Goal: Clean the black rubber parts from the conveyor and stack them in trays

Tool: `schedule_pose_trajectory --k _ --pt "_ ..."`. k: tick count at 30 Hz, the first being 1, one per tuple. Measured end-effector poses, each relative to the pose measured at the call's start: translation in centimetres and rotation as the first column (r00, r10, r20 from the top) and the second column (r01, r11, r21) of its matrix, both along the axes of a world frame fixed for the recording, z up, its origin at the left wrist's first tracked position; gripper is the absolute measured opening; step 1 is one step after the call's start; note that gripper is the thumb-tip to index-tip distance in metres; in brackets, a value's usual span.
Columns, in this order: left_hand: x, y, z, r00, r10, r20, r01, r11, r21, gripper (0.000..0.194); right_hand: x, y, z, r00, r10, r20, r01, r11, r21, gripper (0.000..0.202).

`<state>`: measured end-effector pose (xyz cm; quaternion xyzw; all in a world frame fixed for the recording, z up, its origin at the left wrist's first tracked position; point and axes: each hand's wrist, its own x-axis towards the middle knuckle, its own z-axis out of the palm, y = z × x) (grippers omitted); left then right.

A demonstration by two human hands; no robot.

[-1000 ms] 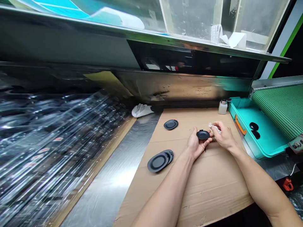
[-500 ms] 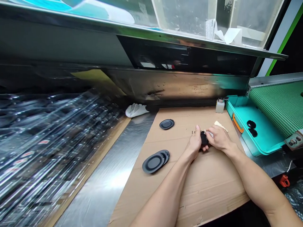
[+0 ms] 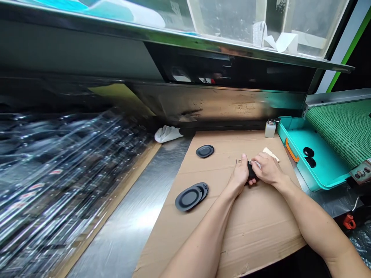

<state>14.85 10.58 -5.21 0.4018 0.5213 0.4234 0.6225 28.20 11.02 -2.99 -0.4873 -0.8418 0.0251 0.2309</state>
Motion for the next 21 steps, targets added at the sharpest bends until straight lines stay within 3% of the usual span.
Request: schedule_pose_trajectory --k 7,21 --pt "-0.03 -0.51 0.43 0.978 -0.031 -0.205 0.051 0.994 0.095 0.081 -0.42 -0.32 -0.1 0.987 -0.126 0.104 0.126 0.992 0.005 0.02" --pt "-0.02 -0.55 0.06 0.982 -0.024 -0.188 0.047 0.992 0.121 0.076 -0.5 -0.26 -0.02 0.995 -0.079 0.057 0.079 0.997 -0.002 0.021"
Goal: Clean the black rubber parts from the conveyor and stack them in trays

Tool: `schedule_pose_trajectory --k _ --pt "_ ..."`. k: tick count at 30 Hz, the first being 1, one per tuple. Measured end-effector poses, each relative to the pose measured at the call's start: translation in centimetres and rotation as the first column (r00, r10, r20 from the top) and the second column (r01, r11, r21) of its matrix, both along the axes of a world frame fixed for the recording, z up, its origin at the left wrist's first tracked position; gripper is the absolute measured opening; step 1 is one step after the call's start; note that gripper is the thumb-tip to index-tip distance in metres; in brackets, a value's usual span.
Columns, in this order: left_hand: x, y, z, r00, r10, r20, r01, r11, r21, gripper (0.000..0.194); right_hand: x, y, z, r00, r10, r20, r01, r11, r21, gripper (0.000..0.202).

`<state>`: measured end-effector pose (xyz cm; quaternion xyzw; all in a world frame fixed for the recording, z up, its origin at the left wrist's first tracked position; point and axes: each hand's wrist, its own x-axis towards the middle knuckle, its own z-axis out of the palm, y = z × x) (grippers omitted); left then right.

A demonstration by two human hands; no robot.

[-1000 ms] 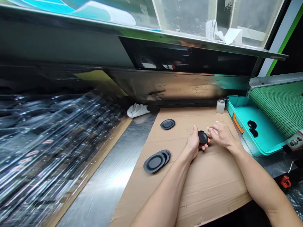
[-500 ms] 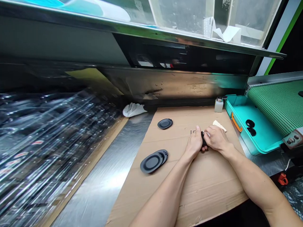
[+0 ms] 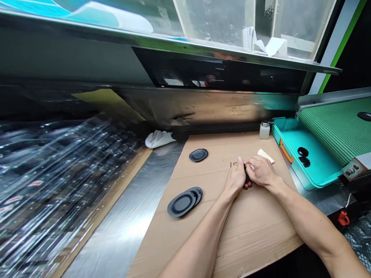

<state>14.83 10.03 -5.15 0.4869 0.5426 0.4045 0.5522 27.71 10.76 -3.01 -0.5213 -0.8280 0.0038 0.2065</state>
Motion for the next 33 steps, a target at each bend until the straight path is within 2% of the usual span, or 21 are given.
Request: schedule_pose_trajectory --k 7,15,19,27,30,33 --pt "0.21 0.21 -0.34 1.0 0.019 -0.023 -0.019 1.0 0.007 0.082 0.07 0.24 -0.07 0.999 -0.004 -0.041 0.003 1.0 -0.022 0.018" --pt "0.34 0.44 -0.72 0.999 0.046 -0.023 -0.045 0.998 0.035 0.079 -0.01 0.45 -0.18 0.996 -0.024 -0.081 0.022 0.999 -0.03 0.016" --pt "0.37 0.63 -1.02 0.997 0.054 -0.053 -0.049 0.994 0.096 0.079 -0.22 0.38 -0.03 0.996 -0.024 -0.085 0.024 1.0 -0.011 0.017" --pt "0.49 0.43 -0.8 0.996 0.078 -0.037 -0.074 0.991 0.11 0.073 -0.19 0.39 -0.12 0.995 -0.034 -0.089 0.031 0.999 -0.03 0.018" --pt "0.66 0.4 -0.67 0.997 0.081 0.003 -0.081 0.995 0.06 0.068 -0.09 0.4 0.01 0.994 -0.059 -0.093 0.053 0.997 -0.06 0.017" --pt "0.51 0.8 -0.11 0.984 0.122 0.129 -0.11 0.989 -0.094 0.063 0.37 0.54 0.03 0.99 -0.088 -0.11 0.079 0.993 -0.084 0.017"
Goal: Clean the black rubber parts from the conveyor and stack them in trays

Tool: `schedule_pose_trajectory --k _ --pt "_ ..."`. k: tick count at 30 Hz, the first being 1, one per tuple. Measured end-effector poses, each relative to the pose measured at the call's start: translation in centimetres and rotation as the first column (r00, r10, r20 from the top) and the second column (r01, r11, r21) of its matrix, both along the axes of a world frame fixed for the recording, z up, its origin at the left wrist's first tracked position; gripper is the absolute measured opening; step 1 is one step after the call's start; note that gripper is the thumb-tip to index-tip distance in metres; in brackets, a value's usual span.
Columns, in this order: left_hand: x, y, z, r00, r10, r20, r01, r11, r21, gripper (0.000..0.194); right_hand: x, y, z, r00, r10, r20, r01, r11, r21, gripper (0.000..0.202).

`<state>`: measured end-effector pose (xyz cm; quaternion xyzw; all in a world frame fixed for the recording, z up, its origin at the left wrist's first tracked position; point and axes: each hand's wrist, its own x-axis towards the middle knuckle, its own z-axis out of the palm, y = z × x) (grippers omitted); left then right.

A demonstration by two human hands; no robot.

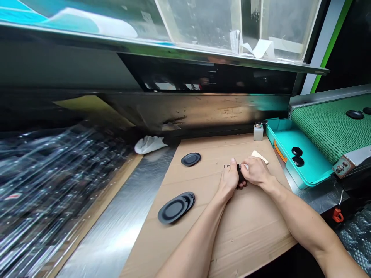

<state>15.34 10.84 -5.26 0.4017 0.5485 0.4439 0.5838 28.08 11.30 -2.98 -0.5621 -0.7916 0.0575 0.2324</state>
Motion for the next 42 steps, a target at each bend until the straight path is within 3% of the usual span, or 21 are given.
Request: schedule_pose_trajectory --k 3,6,10,14,23,28,31,36,40,42 --pt "-1.0 0.7 1.1 0.965 0.055 0.255 -0.004 0.981 -0.196 0.059 0.7 0.3 -0.1 0.998 -0.038 -0.044 0.04 0.998 0.04 0.018" --pt "-2.5 1.2 2.2 0.897 0.08 0.435 0.073 0.943 -0.324 0.057 1.2 0.6 -0.3 0.994 -0.06 -0.093 0.07 0.992 0.106 0.02" --pt "-3.6 1.3 3.0 0.83 0.115 0.546 0.132 0.911 -0.392 0.057 1.3 1.0 -0.8 0.989 -0.06 -0.132 0.072 0.993 0.095 0.02" --pt "-3.8 1.3 3.0 0.797 0.139 0.587 0.147 0.899 -0.412 0.058 1.3 1.2 -1.5 0.986 -0.047 -0.159 0.058 0.996 0.065 0.017" --pt "-2.8 1.1 1.0 0.79 0.03 0.612 0.109 0.976 -0.188 0.062 0.0 -0.1 -0.3 0.923 -0.008 -0.384 0.078 0.982 0.169 0.019" --pt "-1.3 1.0 0.2 0.773 -0.028 0.634 0.053 0.998 -0.021 0.061 -1.4 -1.0 -0.5 0.934 0.051 -0.355 0.005 0.988 0.156 0.015" --pt "-1.0 1.0 0.1 0.778 0.005 0.628 0.01 1.0 -0.02 0.065 -1.7 -1.3 -1.0 0.959 0.02 -0.284 0.032 0.984 0.178 0.018" --pt "-1.0 1.1 -0.2 0.809 0.103 0.578 -0.088 0.995 -0.055 0.063 -1.6 -1.3 -1.2 0.962 0.196 -0.193 -0.167 0.974 0.154 0.021" --pt "-0.5 1.1 -0.8 0.848 0.162 0.504 -0.166 0.985 -0.038 0.054 -1.7 -1.0 -0.8 0.98 0.126 -0.157 -0.101 0.982 0.162 0.022" --pt "-0.4 1.1 -1.0 0.842 0.199 0.502 -0.222 0.975 -0.015 0.049 -1.5 -1.0 -0.4 0.958 0.247 -0.145 -0.227 0.964 0.141 0.021"
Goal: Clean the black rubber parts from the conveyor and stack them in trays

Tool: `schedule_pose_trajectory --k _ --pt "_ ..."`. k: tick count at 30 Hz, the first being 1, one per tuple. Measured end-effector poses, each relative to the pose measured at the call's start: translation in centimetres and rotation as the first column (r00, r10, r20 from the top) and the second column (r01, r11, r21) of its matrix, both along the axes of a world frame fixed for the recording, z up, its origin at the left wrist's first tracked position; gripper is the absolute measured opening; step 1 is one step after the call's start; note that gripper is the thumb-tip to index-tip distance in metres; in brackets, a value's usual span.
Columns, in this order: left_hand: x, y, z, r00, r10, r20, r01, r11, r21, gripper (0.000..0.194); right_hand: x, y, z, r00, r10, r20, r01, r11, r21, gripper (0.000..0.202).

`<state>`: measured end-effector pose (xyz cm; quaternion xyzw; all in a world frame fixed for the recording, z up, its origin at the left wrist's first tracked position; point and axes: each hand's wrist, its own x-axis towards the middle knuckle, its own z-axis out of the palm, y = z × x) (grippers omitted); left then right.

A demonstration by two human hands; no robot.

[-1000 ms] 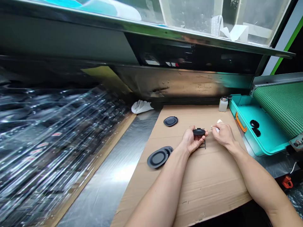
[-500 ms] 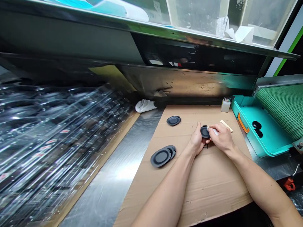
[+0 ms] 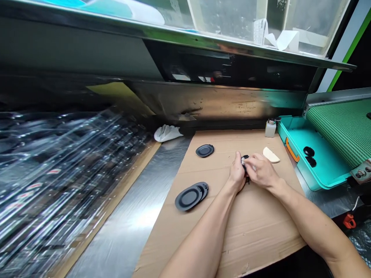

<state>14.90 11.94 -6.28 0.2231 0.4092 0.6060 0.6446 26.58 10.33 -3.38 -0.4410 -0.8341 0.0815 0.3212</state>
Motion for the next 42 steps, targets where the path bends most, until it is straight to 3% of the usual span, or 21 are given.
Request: schedule_pose_trajectory --k 2,3,5,7,11,12,15,17,19,21,24,30,35,42 --pt "0.0 -0.1 -0.1 1.0 0.002 -0.007 -0.002 1.0 0.017 0.049 0.4 -0.1 0.4 0.994 0.103 0.041 -0.102 0.994 -0.038 0.019" --pt "0.0 -0.1 -0.1 0.999 -0.027 -0.02 0.027 0.999 0.018 0.05 0.6 -0.1 0.5 0.994 0.09 0.07 -0.087 0.995 -0.051 0.018" --pt "0.0 -0.2 0.0 0.994 -0.093 -0.063 0.094 0.996 0.012 0.053 0.9 -0.2 0.7 0.992 -0.042 0.121 0.047 0.998 -0.04 0.018" --pt "0.1 -0.3 0.0 0.993 -0.082 -0.087 0.083 0.997 0.01 0.051 1.0 -0.1 0.8 0.984 -0.118 0.133 0.121 0.993 -0.008 0.02" --pt "0.2 -0.4 0.2 0.999 0.032 -0.033 -0.032 0.999 0.017 0.043 0.7 0.0 0.7 0.99 0.119 0.072 -0.115 0.992 -0.057 0.016" --pt "0.2 -0.4 0.2 1.0 0.007 -0.027 -0.007 1.0 0.009 0.044 0.7 0.1 0.6 0.993 0.107 0.056 -0.103 0.992 -0.072 0.016" --pt "0.4 -0.5 0.3 0.998 -0.044 -0.048 0.043 0.999 -0.023 0.047 0.5 0.0 0.4 0.996 -0.082 0.021 0.083 0.995 -0.055 0.018" --pt "0.4 -0.4 0.2 0.999 0.029 -0.036 -0.03 0.999 -0.013 0.045 0.3 -0.1 0.3 0.998 -0.056 -0.023 0.054 0.997 -0.054 0.018" --pt "0.3 -0.4 0.2 0.997 0.083 -0.007 -0.083 0.997 -0.001 0.044 0.4 -0.2 0.3 0.994 0.085 -0.066 -0.091 0.992 -0.091 0.017" --pt "0.0 -0.2 0.4 0.999 0.038 0.02 -0.038 0.999 -0.009 0.047 0.8 -0.2 0.6 0.986 0.141 -0.09 -0.152 0.979 -0.134 0.017" --pt "-1.0 0.2 1.0 0.991 -0.066 0.115 0.072 0.996 -0.05 0.058 2.1 0.1 1.2 0.996 0.052 -0.065 -0.062 0.985 -0.162 0.013" --pt "-3.4 0.7 2.2 0.889 -0.087 0.45 0.158 0.98 -0.122 0.058 3.1 0.8 1.5 0.986 -0.162 -0.037 0.154 0.976 -0.154 0.018" --pt "-4.0 0.4 2.4 0.825 -0.096 0.557 0.197 0.973 -0.124 0.057 2.7 0.6 1.3 0.985 -0.173 -0.011 0.169 0.973 -0.158 0.019" --pt "-3.9 0.4 2.3 0.857 -0.114 0.503 0.185 0.978 -0.094 0.058 2.5 0.2 0.8 0.995 -0.046 0.086 0.065 0.969 -0.24 0.017"
